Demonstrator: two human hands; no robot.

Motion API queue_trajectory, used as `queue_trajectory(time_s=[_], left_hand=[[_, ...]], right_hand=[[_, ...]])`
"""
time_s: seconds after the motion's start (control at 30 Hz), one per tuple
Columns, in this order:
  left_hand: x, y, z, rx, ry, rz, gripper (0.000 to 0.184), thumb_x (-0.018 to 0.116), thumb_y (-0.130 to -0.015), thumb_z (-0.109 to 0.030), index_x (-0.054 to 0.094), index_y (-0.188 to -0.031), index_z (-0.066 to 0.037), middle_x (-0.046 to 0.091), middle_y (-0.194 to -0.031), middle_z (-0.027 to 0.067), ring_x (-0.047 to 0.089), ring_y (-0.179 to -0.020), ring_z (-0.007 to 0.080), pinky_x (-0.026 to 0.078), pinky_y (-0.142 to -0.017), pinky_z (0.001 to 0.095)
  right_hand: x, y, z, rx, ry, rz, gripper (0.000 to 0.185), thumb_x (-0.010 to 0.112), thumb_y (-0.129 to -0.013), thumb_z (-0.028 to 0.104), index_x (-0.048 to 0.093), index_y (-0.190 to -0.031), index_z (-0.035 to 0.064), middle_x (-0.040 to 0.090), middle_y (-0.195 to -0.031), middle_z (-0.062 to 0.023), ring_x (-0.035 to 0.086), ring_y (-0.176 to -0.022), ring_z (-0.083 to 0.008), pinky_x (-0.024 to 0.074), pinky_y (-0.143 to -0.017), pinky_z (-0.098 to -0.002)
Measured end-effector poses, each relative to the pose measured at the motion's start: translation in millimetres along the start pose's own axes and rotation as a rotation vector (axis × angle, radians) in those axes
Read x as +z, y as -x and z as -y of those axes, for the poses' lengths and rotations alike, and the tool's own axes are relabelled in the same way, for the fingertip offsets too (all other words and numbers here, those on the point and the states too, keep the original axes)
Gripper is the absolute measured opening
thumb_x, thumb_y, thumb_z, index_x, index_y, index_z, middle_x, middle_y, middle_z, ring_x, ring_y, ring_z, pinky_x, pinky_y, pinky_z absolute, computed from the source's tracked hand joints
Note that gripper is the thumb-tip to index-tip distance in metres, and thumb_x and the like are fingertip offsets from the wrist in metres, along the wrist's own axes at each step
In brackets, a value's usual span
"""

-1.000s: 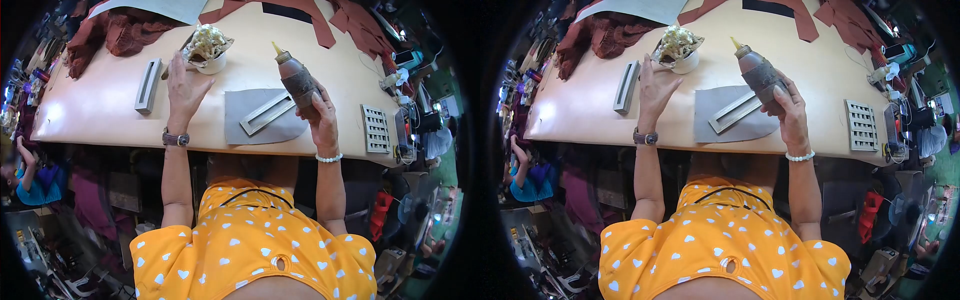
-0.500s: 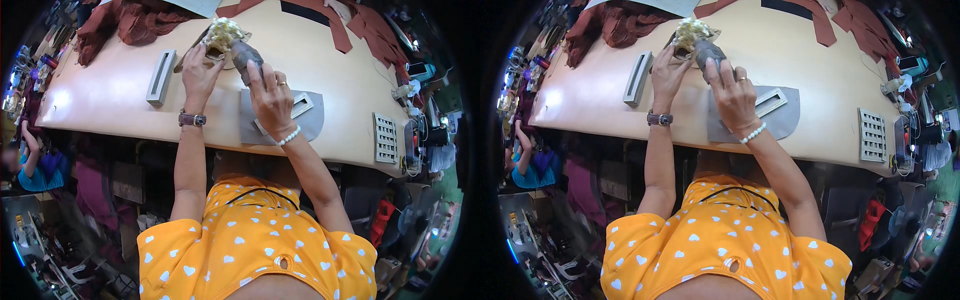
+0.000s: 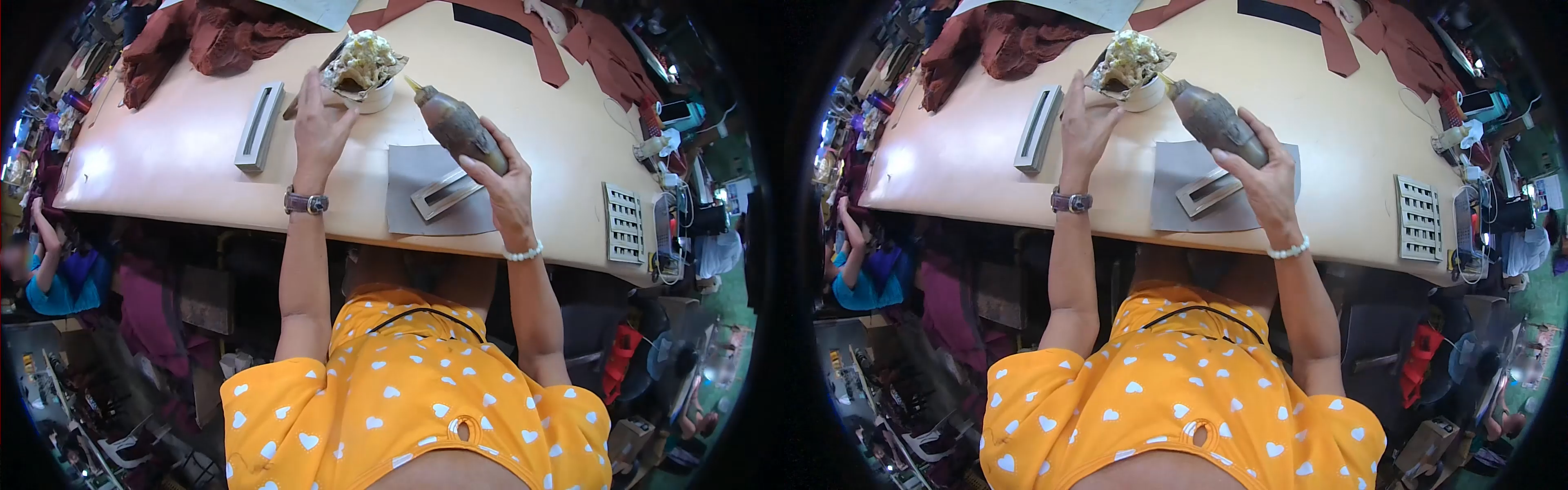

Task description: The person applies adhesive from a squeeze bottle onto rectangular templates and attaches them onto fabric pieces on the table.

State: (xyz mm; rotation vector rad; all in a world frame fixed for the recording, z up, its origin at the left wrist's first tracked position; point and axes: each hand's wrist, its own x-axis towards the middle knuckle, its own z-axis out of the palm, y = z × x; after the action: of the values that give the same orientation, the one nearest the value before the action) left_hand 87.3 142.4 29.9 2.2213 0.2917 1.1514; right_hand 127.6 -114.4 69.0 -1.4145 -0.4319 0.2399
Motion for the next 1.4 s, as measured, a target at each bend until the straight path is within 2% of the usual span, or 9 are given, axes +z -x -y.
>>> queue_trajectory(time_s=[0.17,0.37,0.47,0.5,0.6,0.73,0.93,1.13,1.4], left_hand=[[-12.3,32.4,-39.3,-0.081,-0.022,0.032,0.074,0.069,-0.075,-0.012,0.031,-0.137,0.002,0.044,-0.132,0.0232,0.042,-0.124,0.0326,0.035,-0.101,0.0388],[-20.6,93.1,-93.1,-0.086,0.137,0.318,0.078,0.074,-0.070,-0.011,0.035,-0.136,0.001,0.057,-0.116,0.0181,0.054,-0.110,0.0297,0.041,-0.094,0.0379],[-10.4,110.0,-100.6,-0.046,0.101,0.397,0.081,0.078,-0.067,-0.014,0.036,-0.135,0.000,0.060,-0.108,0.0160,0.057,-0.101,0.0291,0.043,-0.090,0.0381],[-5.9,113.7,-99.6,-0.029,0.086,0.399,0.082,0.078,-0.066,-0.015,0.036,-0.135,0.000,0.060,-0.107,0.0156,0.057,-0.098,0.0289,0.043,-0.089,0.0382],[-0.3,117.3,-98.5,-0.011,0.062,0.385,0.082,0.078,-0.066,-0.014,0.037,-0.135,-0.001,0.060,-0.104,0.0141,0.057,-0.096,0.0284,0.044,-0.086,0.0379],[1.1,120.1,-95.0,-0.039,0.065,0.381,0.080,0.076,-0.067,-0.012,0.037,-0.135,-0.001,0.061,-0.102,0.0127,0.057,-0.095,0.0281,0.043,-0.086,0.0379],[2.6,121.5,-95.6,-0.048,0.097,0.343,0.079,0.075,-0.067,-0.011,0.037,-0.135,-0.001,0.061,-0.100,0.0119,0.056,-0.093,0.0277,0.041,-0.086,0.0386],[3.4,122.6,-94.0,-0.048,0.100,0.338,0.078,0.075,-0.067,-0.011,0.038,-0.134,-0.001,0.061,-0.100,0.0110,0.056,-0.093,0.0273,0.041,-0.085,0.0387],[4.1,123.4,-92.1,-0.041,0.095,0.322,0.077,0.075,-0.067,-0.012,0.039,-0.134,-0.001,0.061,-0.099,0.0106,0.057,-0.091,0.0269,0.041,-0.085,0.0386]], right_hand=[[-25.6,34.5,2.6,0.037,-0.068,-0.173,0.054,0.070,-0.075,0.004,0.050,-0.125,-0.0025,0.058,-0.109,-0.0095,0.059,-0.094,-0.0156,0.0494,-0.082,-0.0259],[-97.7,45.9,-20.8,-0.108,0.645,-0.549,0.043,0.068,-0.079,0.012,0.055,-0.117,-0.0027,0.060,-0.109,-0.0130,0.059,-0.097,-0.0215,0.0484,-0.083,-0.0320],[-111.1,43.1,-19.1,-0.191,1.339,-0.507,0.042,0.070,-0.075,0.015,0.058,-0.113,-0.0003,0.060,-0.107,-0.0146,0.055,-0.102,-0.0294,0.0440,-0.089,-0.0382],[-107.9,42.2,-17.9,-0.421,1.532,-0.522,0.040,0.068,-0.074,0.014,0.059,-0.111,0.0015,0.059,-0.104,-0.0146,0.050,-0.105,-0.0336,0.0408,-0.091,-0.0407],[-70.5,33.2,0.1,-0.538,1.365,-0.366,0.038,0.063,-0.075,0.008,0.058,-0.112,0.0006,0.059,-0.104,-0.0154,0.053,-0.101,-0.0324,0.0430,-0.088,-0.0405],[-49.5,10.2,-11.8,-0.277,1.077,-0.119,0.026,0.050,-0.080,0.004,0.058,-0.104,-0.0046,0.057,-0.103,-0.0210,0.055,-0.095,-0.0380,0.0451,-0.084,-0.0431],[-47.9,-5.8,-26.3,-0.034,1.293,-0.030,0.026,0.045,-0.085,0.008,0.059,-0.103,-0.0023,0.058,-0.105,-0.0175,0.056,-0.097,-0.0354,0.0442,-0.086,-0.0419],[-44.7,-4.1,-21.1,-0.194,1.215,-0.110,0.023,0.046,-0.083,0.012,0.060,-0.093,-0.0037,0.056,-0.100,-0.0214,0.055,-0.094,-0.0374,0.0455,-0.083,-0.0448],[-48.2,-9.7,-17.0,-0.119,1.236,-0.037,0.025,0.045,-0.081,0.014,0.062,-0.088,-0.0028,0.058,-0.099,-0.0193,0.056,-0.092,-0.0367,0.0456,-0.083,-0.0440]])
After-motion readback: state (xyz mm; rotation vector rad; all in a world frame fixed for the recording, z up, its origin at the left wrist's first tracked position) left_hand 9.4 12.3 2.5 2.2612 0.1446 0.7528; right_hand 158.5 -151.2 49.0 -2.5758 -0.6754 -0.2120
